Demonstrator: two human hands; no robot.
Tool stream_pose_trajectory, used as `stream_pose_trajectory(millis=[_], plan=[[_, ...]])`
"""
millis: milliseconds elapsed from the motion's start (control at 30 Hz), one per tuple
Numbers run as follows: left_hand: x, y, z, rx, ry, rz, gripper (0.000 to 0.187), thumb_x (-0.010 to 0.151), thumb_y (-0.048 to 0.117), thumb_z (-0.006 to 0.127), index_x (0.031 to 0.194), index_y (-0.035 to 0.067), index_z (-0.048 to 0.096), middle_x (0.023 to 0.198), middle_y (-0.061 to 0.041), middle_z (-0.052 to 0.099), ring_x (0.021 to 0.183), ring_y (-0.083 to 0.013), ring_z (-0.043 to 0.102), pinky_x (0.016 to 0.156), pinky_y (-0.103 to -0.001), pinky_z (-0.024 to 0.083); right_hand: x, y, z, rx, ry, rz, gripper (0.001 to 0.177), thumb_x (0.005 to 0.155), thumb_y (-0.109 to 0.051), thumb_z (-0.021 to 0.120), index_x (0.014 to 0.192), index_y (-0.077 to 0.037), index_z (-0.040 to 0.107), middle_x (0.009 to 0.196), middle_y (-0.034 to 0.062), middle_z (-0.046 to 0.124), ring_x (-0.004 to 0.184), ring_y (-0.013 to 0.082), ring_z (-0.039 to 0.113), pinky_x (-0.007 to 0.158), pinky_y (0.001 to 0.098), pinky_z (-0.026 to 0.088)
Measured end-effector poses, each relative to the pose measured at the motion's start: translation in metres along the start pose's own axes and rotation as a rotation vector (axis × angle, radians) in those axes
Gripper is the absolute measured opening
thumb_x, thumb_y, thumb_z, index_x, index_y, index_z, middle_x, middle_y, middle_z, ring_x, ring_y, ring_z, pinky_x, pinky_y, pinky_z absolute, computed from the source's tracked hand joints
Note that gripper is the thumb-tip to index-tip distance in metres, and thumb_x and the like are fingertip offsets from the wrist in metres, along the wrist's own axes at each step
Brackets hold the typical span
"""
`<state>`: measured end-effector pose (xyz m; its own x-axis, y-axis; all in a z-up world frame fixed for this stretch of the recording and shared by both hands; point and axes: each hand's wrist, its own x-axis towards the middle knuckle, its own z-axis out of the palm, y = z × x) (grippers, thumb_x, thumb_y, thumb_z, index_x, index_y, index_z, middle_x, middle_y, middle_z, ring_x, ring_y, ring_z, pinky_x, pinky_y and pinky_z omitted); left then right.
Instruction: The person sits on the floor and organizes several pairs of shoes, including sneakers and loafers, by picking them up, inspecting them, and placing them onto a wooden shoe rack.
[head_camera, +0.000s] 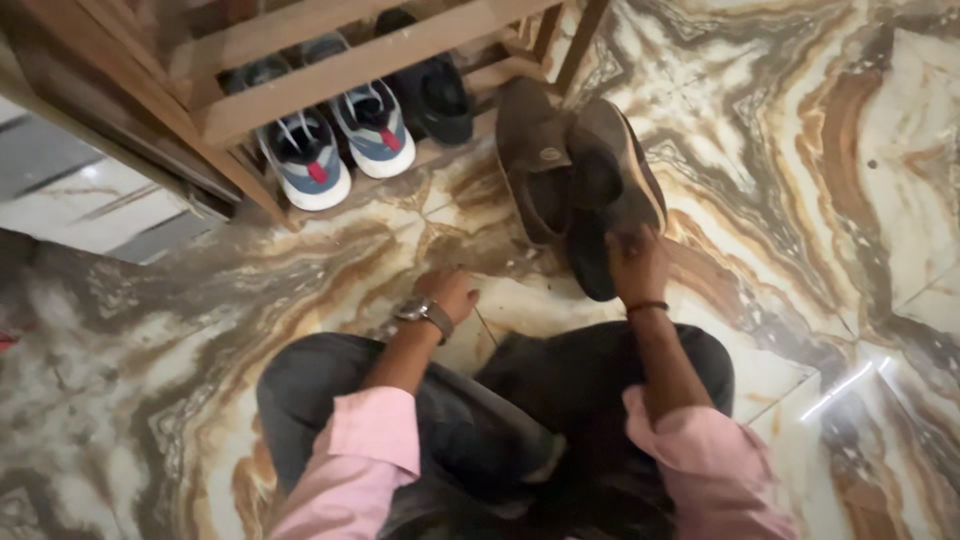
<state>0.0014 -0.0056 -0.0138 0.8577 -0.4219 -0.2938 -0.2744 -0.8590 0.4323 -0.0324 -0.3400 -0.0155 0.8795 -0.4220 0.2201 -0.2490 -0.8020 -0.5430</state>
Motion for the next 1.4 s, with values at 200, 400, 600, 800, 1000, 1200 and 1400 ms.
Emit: stream_pose_trajectory(millis=[200,400,600,800,1000,1200,1400], plan=[[-0.017,-0.005,0.003,0.011,0.027,0.034,0.039,0.088,0.039,0.07,0.107,0.005,0.072,0.111,-0.019,0.072,0.104,-0.0401,0.069,0.088,-0.052,0.055,0.005,-0.026,0.013,-0.05,0.06,-0.025,0.036,0.092,-0.03,0.079,0.107,-0.003,0.061,0.108,0.0206,0.064,0.101,0.0448,0.062,0.082,0.0541,0.051],[-0.016,-0.006,0.001,0.077,-0.038,-0.029,0.041,0.091,0.041,0.069,0.11,0.005,0.071,0.11,-0.021,0.072,0.104,-0.0398,0.069,0.089,-0.051,0.055,0.006,-0.028,0.009,-0.138,0.065,-0.062,0.037,0.086,-0.026,0.081,0.108,-0.005,0.06,0.112,0.0211,0.061,0.105,0.0456,0.061,0.083,0.0543,0.051],[-0.013,-0.005,0.0,0.072,-0.09,-0.037,0.042,0.091,0.041,0.069,0.113,0.006,0.069,0.109,-0.018,0.073,0.104,-0.0391,0.069,0.088,-0.051,0.055,0.01,-0.038,0.007,-0.008,0.061,-0.163,0.05,0.089,-0.024,0.077,0.134,-0.011,0.06,0.122,0.0234,0.055,0.109,0.0466,0.057,0.085,0.0537,0.051],[-0.011,-0.005,0.001,0.019,-0.079,0.001,0.038,0.09,0.039,0.07,0.108,0.006,0.068,0.107,-0.018,0.073,0.101,-0.0391,0.069,0.087,-0.052,0.055,0.011,-0.046,0.002,-0.154,-0.031,-0.182,0.05,0.09,-0.029,0.079,0.135,-0.016,0.061,0.126,0.0241,0.051,0.114,0.0458,0.053,0.091,0.0537,0.05],[-0.012,-0.007,0.003,0.0,-0.042,0.017,0.04,0.091,0.041,0.07,0.107,0.004,0.067,0.105,-0.02,0.073,0.101,-0.0408,0.068,0.088,-0.051,0.054,0.014,-0.042,0.002,-0.194,-0.057,-0.114,0.049,0.082,-0.028,0.084,0.123,-0.011,0.063,0.128,0.0236,0.051,0.118,0.0456,0.055,0.093,0.0551,0.05],[-0.007,-0.007,0.007,-0.016,0.002,0.043,0.041,0.089,0.042,0.07,0.105,0.004,0.066,0.106,-0.021,0.071,0.101,-0.0409,0.068,0.086,-0.051,0.055,0.014,-0.031,0.008,-0.239,-0.072,-0.152,0.05,0.081,-0.025,0.086,0.122,-0.008,0.064,0.134,0.03,0.046,0.116,0.0486,0.052,0.09,0.0557,0.047],[-0.009,-0.008,0.005,-0.033,0.032,0.046,0.038,0.09,0.04,0.07,0.104,0.005,0.067,0.105,-0.021,0.071,0.099,-0.042,0.067,0.084,-0.053,0.054,0.01,-0.028,0.004,-0.224,0.085,-0.251,0.038,0.074,-0.02,0.089,0.103,-0.006,0.07,0.131,0.0283,0.048,0.122,0.0481,0.047,0.103,0.0548,0.042]])
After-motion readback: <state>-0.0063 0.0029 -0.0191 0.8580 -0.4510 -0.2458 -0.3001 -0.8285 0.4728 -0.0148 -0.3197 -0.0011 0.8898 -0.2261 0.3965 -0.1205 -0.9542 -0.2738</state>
